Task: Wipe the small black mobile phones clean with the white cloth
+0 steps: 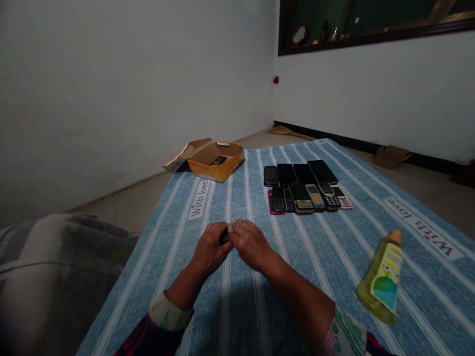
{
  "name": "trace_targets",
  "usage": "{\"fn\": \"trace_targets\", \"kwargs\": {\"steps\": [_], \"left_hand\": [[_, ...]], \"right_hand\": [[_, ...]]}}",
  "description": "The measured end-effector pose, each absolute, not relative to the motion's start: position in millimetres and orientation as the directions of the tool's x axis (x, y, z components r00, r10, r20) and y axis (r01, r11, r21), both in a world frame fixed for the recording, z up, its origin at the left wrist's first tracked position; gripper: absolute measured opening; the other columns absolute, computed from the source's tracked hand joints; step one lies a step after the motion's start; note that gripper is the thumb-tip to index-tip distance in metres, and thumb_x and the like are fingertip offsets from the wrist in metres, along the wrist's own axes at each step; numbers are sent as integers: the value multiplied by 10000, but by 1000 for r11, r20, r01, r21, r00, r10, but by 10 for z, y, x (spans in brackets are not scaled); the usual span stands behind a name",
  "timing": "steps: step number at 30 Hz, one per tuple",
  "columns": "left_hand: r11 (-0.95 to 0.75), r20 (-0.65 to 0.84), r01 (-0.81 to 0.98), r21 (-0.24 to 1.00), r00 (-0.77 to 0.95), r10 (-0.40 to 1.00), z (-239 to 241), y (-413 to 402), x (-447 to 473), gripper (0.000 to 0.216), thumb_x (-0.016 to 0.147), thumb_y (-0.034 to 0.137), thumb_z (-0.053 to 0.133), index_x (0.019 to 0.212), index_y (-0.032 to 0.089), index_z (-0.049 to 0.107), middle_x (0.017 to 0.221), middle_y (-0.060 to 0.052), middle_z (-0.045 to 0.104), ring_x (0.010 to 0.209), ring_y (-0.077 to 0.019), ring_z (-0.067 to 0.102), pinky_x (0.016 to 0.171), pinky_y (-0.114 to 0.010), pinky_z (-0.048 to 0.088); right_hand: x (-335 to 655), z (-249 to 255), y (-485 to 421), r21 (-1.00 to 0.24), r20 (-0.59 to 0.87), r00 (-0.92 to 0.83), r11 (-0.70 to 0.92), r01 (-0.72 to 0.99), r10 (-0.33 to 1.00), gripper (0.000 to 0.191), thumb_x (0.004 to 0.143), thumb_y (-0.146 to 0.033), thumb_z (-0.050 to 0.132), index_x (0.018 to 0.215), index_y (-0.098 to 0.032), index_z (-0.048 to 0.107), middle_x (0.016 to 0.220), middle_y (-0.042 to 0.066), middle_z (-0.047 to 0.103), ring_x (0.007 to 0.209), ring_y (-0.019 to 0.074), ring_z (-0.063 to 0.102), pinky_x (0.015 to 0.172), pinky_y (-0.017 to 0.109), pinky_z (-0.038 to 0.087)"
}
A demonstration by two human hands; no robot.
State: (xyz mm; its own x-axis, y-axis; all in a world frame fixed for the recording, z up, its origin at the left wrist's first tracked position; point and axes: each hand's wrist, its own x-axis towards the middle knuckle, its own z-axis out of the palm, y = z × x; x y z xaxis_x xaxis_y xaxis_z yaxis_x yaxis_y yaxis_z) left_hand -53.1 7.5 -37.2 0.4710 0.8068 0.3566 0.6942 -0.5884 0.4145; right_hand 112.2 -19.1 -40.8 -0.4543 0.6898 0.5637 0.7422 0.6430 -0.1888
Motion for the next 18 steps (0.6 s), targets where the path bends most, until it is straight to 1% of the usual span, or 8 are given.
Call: {"fn": "trace_targets", "kwargs": {"steps": [8, 18], "left_hand": [[-580, 378, 708, 403, 449, 810, -381, 4, -531, 165, 850, 321, 582, 943, 185, 584, 924, -74, 655, 892, -242, 575, 829, -389, 484], [-573, 405, 721, 389, 424, 810, -386, -35, -511, 138, 830, 321, 586, 898, 200, 587, 874, -55, 647, 851, -228, 569, 802, -373, 484]], "right_hand": [[1141, -418, -229, -240, 554, -461, 664, 709, 693, 232, 967, -104, 435, 907, -173, 649, 921, 96, 630, 900, 229, 540, 788, 351, 438], [1158, -415, -243, -202, 565, -477, 673, 712, 673, 234, 941, -66, 441, 940, -153, 659, 957, 112, 652, 924, 236, 552, 812, 358, 465]]}}
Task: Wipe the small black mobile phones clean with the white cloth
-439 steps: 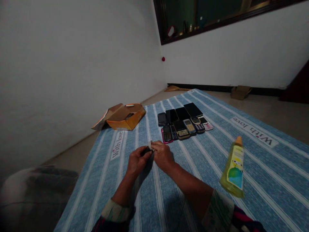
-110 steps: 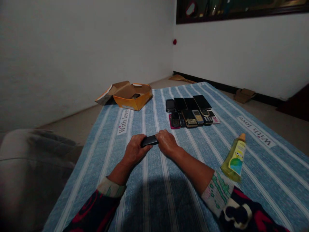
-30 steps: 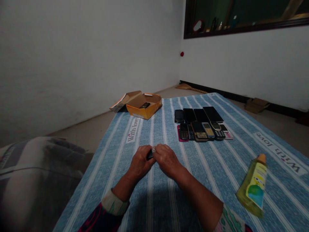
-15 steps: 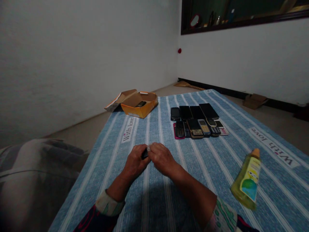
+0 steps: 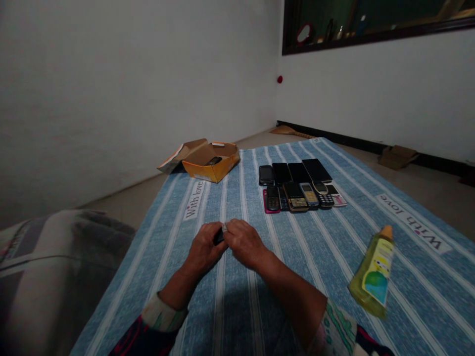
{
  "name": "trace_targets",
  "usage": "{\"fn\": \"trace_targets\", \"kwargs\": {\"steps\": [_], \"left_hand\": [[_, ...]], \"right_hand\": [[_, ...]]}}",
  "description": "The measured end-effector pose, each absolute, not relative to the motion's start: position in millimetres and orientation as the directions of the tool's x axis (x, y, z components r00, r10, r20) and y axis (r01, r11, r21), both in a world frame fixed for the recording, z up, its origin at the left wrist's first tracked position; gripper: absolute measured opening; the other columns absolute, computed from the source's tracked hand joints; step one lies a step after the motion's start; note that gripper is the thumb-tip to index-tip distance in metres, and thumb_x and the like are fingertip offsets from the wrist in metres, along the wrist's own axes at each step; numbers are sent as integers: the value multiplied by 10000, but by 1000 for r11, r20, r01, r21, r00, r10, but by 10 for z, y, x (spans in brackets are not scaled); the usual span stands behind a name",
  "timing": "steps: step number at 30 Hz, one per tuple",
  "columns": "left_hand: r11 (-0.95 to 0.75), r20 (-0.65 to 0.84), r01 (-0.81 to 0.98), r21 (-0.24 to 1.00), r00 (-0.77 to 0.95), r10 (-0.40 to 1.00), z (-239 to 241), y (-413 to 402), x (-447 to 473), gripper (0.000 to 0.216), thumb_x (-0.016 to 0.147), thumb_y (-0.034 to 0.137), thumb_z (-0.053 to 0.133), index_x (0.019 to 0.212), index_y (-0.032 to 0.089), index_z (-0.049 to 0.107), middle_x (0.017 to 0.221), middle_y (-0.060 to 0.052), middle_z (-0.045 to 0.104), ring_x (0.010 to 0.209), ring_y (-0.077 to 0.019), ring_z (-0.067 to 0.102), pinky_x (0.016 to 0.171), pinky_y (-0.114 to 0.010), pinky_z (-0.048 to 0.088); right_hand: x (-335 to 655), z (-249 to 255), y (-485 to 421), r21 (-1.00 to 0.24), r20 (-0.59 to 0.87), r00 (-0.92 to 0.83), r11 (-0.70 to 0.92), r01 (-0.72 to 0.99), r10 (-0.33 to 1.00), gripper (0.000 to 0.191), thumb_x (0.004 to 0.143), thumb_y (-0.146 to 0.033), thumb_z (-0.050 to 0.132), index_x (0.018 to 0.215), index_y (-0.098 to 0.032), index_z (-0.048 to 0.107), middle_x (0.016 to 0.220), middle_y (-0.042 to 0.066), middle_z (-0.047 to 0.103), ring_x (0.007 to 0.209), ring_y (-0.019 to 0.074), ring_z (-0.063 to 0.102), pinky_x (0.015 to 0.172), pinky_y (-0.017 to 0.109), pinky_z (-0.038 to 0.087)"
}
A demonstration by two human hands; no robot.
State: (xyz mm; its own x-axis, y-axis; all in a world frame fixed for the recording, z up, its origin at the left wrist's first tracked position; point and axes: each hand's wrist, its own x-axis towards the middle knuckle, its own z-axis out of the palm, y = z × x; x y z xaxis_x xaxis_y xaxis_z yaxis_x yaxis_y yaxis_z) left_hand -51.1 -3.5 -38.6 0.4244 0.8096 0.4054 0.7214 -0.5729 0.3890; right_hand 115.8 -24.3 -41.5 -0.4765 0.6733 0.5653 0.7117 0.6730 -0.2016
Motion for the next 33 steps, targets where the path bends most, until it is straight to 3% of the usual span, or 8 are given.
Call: {"fn": "trace_targets", "kwargs": {"steps": [11, 18, 26, 31, 33], "left_hand": [[-555, 374, 733, 393, 424, 825, -397, -3, -525, 220, 805, 370, 655, 933, 196, 612, 895, -66, 671, 880, -252, 598, 812, -407, 500], [-545, 385, 737, 399, 405, 829, -395, -22, -538, 247, 758, 308, 693, 968, 200, 619, 937, -74, 678, 918, -263, 611, 812, -409, 519], [-572, 409, 726, 381, 423, 809, -442, -7, -551, 178, 820, 332, 617, 922, 185, 614, 890, -77, 667, 874, -254, 606, 815, -409, 518], [-547, 406, 749, 374, 398, 822, -448, -17, -549, 262, 774, 319, 685, 984, 181, 612, 960, -89, 673, 924, -265, 612, 823, -411, 520], [-538, 401, 756, 373, 392, 828, -458, -17, -544, 278, 766, 304, 694, 1000, 178, 612, 971, -91, 674, 928, -264, 612, 826, -410, 520]], "right_hand": [[1242, -468, -173, -296, 518, -422, 619, 728, 744, 179, 923, -76, 520, 935, -176, 668, 993, 102, 655, 991, 227, 582, 880, 359, 484], [1349, -505, -174, -363, 494, -304, 510, 780, 815, 306, 871, 21, 493, 1021, -176, 672, 1042, 109, 673, 1024, 224, 602, 885, 356, 513], [1060, -553, -277, -219, 621, -441, 683, 696, 648, 152, 938, -105, 525, 938, -162, 666, 944, 96, 671, 964, 231, 600, 898, 361, 523], [1283, -600, -188, -343, 563, -246, 494, 799, 789, 294, 880, 16, 478, 1012, -147, 684, 1026, 130, 693, 1006, 240, 626, 875, 380, 552], [1310, -624, -205, -360, 577, -221, 488, 795, 786, 351, 861, 42, 466, 1073, -141, 679, 1081, 146, 691, 1038, 243, 629, 887, 387, 556]]}}
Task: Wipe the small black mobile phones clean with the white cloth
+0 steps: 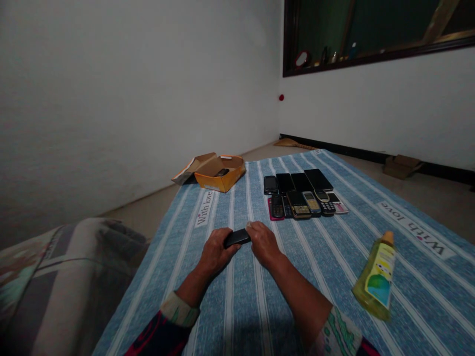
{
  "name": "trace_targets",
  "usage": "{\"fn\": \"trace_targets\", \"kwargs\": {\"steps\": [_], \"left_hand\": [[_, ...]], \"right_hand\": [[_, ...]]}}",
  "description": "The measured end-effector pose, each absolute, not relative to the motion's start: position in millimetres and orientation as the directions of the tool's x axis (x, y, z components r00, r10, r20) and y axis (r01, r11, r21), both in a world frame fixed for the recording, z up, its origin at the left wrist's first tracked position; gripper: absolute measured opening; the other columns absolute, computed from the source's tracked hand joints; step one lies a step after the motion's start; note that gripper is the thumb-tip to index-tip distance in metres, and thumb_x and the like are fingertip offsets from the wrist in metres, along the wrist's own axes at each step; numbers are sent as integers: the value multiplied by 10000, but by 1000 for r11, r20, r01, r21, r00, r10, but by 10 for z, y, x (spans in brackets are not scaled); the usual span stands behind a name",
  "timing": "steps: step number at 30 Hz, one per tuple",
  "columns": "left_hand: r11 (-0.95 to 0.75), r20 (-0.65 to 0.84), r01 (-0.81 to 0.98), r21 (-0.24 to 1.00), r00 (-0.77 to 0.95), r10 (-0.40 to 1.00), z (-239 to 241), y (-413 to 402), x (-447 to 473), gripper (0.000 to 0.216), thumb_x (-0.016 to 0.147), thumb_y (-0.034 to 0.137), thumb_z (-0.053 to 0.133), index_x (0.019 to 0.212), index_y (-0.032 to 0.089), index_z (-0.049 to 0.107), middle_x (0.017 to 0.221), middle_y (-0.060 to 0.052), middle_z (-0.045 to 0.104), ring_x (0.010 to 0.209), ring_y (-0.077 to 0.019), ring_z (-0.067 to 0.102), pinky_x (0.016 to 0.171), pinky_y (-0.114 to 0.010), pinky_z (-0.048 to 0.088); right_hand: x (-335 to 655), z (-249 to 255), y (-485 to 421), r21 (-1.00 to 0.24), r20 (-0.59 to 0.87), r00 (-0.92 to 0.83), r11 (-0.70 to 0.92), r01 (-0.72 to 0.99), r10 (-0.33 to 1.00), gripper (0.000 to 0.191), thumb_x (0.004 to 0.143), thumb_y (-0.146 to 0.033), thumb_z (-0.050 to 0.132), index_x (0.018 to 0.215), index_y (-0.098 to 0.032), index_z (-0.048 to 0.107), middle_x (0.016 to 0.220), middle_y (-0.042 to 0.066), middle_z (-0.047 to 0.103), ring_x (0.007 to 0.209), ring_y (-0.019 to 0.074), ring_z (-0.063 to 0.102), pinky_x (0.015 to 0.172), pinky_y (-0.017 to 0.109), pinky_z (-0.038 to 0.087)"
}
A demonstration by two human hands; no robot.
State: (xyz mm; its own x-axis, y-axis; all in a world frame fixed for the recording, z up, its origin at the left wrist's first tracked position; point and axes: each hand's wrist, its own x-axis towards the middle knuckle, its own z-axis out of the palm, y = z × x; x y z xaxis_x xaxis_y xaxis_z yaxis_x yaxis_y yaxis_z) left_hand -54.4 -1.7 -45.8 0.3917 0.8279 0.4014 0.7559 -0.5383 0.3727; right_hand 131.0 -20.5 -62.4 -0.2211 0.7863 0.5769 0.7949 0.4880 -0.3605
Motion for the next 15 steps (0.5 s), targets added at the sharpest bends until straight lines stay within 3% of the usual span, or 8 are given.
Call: {"fn": "trace_targets", "kwargs": {"steps": [5, 11, 15], "left_hand": [[-538, 379, 761, 363, 407, 831, -474, -5, -528, 184, 809, 289, 648, 936, 160, 616, 931, -91, 673, 919, -257, 601, 848, -402, 508], [-520, 330, 760, 390, 412, 849, -445, -13, -543, 300, 758, 303, 709, 1004, 153, 625, 991, -98, 676, 955, -269, 600, 862, -417, 505], [-532, 322, 711, 459, 425, 846, -434, 12, -575, 372, 723, 275, 734, 1058, 163, 617, 1040, -93, 676, 1000, -266, 607, 911, -422, 494]], "right_hand": [[1143, -657, -297, -255, 672, -352, 650, 716, 652, 296, 901, -28, 495, 1110, -144, 668, 1102, 141, 691, 1113, 241, 612, 983, 406, 526], [1245, -691, -246, -288, 679, -223, 533, 796, 699, 359, 857, 35, 452, 1052, -148, 691, 1069, 133, 705, 1034, 235, 650, 893, 374, 576], [1219, -705, -315, -226, 721, -301, 622, 749, 625, 372, 856, 30, 445, 1106, -124, 674, 1100, 155, 700, 1080, 252, 635, 944, 404, 558]]}}
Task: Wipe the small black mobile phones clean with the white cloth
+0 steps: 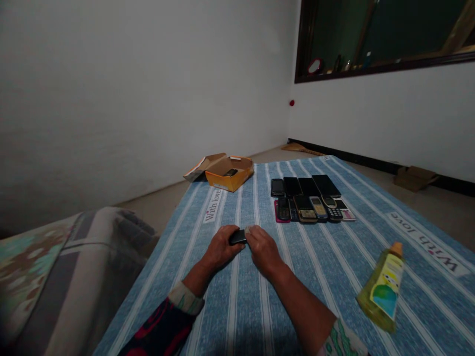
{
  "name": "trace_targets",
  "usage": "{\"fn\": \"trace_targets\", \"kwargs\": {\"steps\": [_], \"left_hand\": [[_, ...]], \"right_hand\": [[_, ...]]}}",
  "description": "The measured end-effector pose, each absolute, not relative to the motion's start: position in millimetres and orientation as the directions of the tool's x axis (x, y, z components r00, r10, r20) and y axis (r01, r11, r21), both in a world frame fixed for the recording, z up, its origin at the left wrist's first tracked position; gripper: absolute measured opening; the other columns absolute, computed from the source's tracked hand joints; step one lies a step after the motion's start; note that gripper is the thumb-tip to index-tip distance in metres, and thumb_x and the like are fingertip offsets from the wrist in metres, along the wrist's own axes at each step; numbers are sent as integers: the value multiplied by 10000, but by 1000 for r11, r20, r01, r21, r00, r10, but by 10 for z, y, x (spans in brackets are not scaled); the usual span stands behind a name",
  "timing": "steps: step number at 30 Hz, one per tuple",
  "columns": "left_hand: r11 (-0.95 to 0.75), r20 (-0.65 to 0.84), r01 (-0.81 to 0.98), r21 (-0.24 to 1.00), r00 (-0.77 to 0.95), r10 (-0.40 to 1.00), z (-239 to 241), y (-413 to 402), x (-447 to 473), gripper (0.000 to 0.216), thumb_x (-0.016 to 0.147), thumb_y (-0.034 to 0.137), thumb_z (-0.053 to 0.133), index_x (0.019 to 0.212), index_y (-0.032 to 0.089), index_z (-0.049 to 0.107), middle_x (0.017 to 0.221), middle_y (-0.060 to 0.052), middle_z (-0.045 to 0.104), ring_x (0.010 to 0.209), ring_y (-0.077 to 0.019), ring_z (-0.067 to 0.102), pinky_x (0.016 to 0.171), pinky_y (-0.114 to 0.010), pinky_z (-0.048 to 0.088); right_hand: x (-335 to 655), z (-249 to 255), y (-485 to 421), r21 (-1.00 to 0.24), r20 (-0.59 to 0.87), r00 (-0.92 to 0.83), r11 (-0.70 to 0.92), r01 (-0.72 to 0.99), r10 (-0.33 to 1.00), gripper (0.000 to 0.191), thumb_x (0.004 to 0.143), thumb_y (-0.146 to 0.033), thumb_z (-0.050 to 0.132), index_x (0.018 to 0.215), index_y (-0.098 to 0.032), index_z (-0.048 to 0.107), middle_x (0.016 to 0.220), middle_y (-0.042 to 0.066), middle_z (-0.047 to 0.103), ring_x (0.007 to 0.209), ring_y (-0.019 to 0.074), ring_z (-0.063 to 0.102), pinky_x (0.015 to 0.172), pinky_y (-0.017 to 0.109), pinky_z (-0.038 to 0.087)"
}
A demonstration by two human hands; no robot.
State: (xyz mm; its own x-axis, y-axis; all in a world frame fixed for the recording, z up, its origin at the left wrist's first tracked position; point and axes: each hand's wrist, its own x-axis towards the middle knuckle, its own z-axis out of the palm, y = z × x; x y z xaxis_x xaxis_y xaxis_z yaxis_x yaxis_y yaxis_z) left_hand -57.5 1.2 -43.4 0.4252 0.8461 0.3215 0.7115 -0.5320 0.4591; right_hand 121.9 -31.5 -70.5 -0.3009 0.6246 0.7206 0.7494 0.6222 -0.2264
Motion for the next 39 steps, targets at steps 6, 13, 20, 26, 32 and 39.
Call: {"fn": "trace_targets", "kwargs": {"steps": [6, 13, 20, 26, 32, 39], "left_hand": [[-513, 296, 667, 541, 420, 858, -427, 29, -603, 355, 683, 228, 745, 1014, 189, 624, 1016, -60, 669, 999, -252, 613, 921, -406, 489], [-523, 316, 622, 583, 419, 851, -439, 19, -619, 407, 679, 175, 715, 1073, 168, 612, 1024, -69, 661, 988, -242, 612, 904, -401, 500], [-544, 360, 588, 598, 410, 838, -474, 24, -612, 309, 761, 270, 685, 1049, 172, 631, 1007, -77, 673, 960, -228, 631, 887, -390, 521], [-516, 361, 593, 618, 369, 856, -501, -4, -602, 444, 713, 244, 726, 1138, 150, 639, 1046, -97, 691, 977, -243, 644, 871, -393, 532], [-507, 347, 611, 607, 370, 862, -402, -41, -554, 301, 797, 333, 671, 1062, 191, 690, 960, -60, 720, 909, -217, 644, 846, -360, 521], [-468, 302, 622, 627, 360, 883, -317, -85, -523, 326, 797, 339, 668, 1063, 155, 704, 883, -63, 701, 834, -205, 631, 769, -327, 508]], "right_hand": [[1152, -700, -322, -187, 728, -361, 675, 714, 583, 335, 896, -14, 442, 1107, -130, 675, 1102, 159, 702, 1110, 259, 627, 960, 429, 549], [1278, -714, -271, -251, 752, -242, 605, 756, 614, 409, 858, 35, 418, 1100, -156, 687, 1095, 144, 712, 1087, 242, 650, 937, 412, 568], [1145, -736, -295, -187, 744, -339, 666, 722, 576, 351, 875, -7, 477, 1112, -149, 693, 1123, 148, 718, 1133, 257, 641, 970, 428, 555], [1336, -681, -256, -320, 722, -168, 540, 778, 671, 409, 848, 31, 452, 1095, -178, 701, 1089, 127, 720, 1064, 233, 668, 917, 393, 585], [1163, -695, -343, -214, 774, -297, 672, 709, 560, 357, 897, -30, 466, 1158, -148, 679, 1156, 156, 706, 1165, 258, 625, 1008, 446, 533], [1286, -697, -303, -277, 760, -221, 612, 741, 611, 395, 881, -13, 445, 1171, -133, 685, 1188, 181, 691, 1200, 275, 603, 1008, 473, 529]]}}
